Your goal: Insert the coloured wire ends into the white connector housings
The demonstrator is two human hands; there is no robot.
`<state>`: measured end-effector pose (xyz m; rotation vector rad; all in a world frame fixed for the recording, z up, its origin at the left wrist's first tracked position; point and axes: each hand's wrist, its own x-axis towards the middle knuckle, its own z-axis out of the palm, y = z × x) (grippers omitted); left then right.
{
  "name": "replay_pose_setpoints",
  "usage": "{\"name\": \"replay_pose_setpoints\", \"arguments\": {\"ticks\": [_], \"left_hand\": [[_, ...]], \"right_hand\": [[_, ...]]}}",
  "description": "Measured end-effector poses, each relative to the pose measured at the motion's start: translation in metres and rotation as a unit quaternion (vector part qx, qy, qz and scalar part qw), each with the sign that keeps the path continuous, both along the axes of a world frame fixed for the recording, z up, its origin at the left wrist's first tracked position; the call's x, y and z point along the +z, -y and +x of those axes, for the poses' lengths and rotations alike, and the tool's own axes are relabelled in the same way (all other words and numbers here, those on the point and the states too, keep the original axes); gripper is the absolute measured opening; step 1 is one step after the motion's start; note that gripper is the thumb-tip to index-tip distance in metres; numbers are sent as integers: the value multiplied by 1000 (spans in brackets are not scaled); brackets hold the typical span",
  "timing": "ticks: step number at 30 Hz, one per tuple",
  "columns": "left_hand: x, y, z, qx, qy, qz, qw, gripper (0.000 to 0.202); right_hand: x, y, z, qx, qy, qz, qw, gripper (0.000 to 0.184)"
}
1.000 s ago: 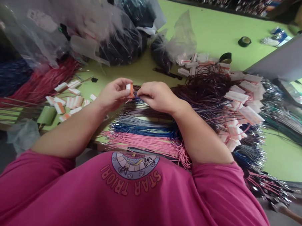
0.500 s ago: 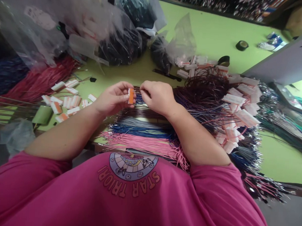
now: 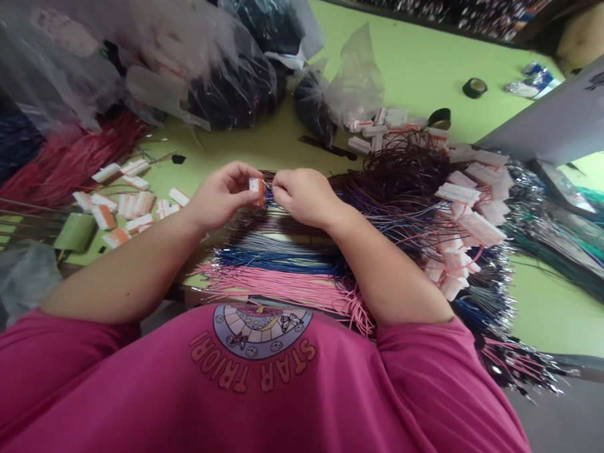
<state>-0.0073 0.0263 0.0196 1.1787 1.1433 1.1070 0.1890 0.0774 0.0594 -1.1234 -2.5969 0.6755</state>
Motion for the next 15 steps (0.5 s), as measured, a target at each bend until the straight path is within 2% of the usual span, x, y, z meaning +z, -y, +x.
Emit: {"name": "replay_pose_setpoints", "arguments": {"ticks": [4, 7, 10, 15], "left_hand": [[3, 1, 0, -6, -29, 8, 1000, 29], [4, 2, 0, -13, -40, 13, 999, 30], [3, 2, 0, -11, -43, 17, 999, 30], [2, 1, -1, 7, -39, 14, 999, 30]], "right_hand": [[1, -7, 1, -12, -117, -150, 982, 16], [0, -10, 3, -37, -154, -220, 962, 14], [-2, -9, 2, -57, -183, -245, 951, 11], [-4, -6, -3, -66, -192, -218, 955, 11]]}}
